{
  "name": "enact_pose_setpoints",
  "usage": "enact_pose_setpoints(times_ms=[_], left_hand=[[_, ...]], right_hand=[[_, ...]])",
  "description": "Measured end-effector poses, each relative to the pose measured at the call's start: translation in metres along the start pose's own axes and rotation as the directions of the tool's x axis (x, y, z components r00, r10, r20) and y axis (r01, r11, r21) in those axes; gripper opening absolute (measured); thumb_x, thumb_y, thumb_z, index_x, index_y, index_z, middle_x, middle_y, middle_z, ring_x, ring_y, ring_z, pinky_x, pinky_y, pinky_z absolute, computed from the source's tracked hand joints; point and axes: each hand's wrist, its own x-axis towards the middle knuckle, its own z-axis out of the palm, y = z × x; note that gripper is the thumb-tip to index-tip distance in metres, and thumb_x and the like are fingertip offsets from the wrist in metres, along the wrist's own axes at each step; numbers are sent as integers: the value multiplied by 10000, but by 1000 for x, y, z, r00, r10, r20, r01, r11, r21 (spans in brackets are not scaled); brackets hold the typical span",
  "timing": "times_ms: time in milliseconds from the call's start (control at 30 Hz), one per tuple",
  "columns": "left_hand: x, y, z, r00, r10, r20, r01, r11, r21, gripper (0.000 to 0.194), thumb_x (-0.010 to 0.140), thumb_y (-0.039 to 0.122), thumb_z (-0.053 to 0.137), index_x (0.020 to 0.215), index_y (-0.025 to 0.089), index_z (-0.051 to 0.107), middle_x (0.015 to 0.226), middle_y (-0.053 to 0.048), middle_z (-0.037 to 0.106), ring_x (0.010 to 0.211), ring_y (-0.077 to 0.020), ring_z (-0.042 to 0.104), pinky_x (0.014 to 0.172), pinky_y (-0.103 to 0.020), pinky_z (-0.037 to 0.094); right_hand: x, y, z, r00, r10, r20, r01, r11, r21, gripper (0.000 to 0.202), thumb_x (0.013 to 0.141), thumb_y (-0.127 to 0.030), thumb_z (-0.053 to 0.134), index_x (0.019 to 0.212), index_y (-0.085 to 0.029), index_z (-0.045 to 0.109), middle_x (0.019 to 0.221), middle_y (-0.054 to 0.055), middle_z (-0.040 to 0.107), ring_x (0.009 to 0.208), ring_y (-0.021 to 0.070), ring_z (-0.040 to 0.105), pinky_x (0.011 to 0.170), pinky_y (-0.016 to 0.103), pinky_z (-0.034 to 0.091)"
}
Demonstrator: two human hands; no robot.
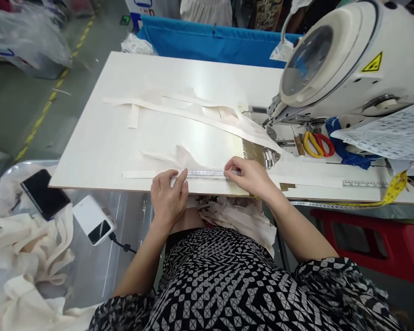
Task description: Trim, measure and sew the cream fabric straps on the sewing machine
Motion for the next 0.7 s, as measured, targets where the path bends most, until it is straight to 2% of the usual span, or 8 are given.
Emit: enact_pose_setpoints(times_ms=[167, 267, 333, 400, 467, 567, 700], left_hand=[[2, -7, -4, 1000, 21, 1, -21, 999, -34, 341, 953, 236, 541, 1276, 238, 650, 1158, -139, 597, 1069, -278, 525, 932, -439, 444], [7, -4, -10, 1000, -2, -6, 2, 999, -53, 369, 962, 248, 530, 1322, 231, 612, 1177, -152, 588, 1096, -292, 526, 963, -468, 428], [14, 7, -15, 997, 22, -67, -26, 998, -62, 442, 959, 232, 531, 1400, 198, 530, 1204, -168, 576, 1138, -303, 512, 991, -472, 412], [23, 22, -18, 986, 107, -128, -121, 987, -104, 514, 955, 195, 524, 1461, 174, 436, 1220, -168, 578, 1168, -292, 505, 1013, -443, 408], [30, 39, -17, 966, 216, -141, -239, 954, -179, 559, 958, 163, 501, 1498, 158, 357, 1243, -159, 588, 1187, -267, 511, 1034, -400, 412], [32, 56, -5, 946, 320, -45, -319, 906, -278, 587, 976, 182, 462, 1526, 117, 266, 1277, -163, 602, 1186, -252, 538, 1053, -381, 427], [23, 59, 13, 939, 331, 91, -303, 924, -232, 589, 990, 262, 451, 1522, 86, 269, 1301, -177, 609, 1181, -280, 561, 1047, -413, 439]], right_hand=[[1, -4, 5, 1000, -12, 12, 12, 1000, -2, 93, 881, -266, 566, 931, -225, 633, 770, -11, 640, 727, 179, 557, 592, 281, 288], [2, -2, 9, 999, -34, 1, 34, 999, 4, 92, 888, -253, 567, 953, -224, 625, 786, -16, 646, 746, 178, 565, 596, 276, 289], [3, -1, 11, 999, -46, 0, 46, 999, -3, 101, 897, -252, 562, 971, -222, 624, 815, -11, 657, 756, 179, 568, 597, 275, 286], [4, -2, 13, 998, -56, 4, 56, 998, -5, 111, 911, -258, 554, 991, -219, 621, 847, -4, 670, 770, 182, 572, 600, 275, 286], [5, -3, 14, 998, -59, 1, 59, 998, -6, 114, 926, -267, 551, 1003, -217, 618, 887, 5, 684, 794, 187, 579, 605, 274, 289], [6, -10, 15, 999, -44, 1, 44, 999, -18, 108, 943, -271, 551, 1011, -218, 617, 940, 15, 696, 833, 196, 591, 605, 275, 292], [5, -25, 9, 999, 5, 34, -4, 999, -39, 119, 948, -261, 549, 1036, -217, 615, 945, 25, 699, 855, 212, 601, 609, 284, 299]])
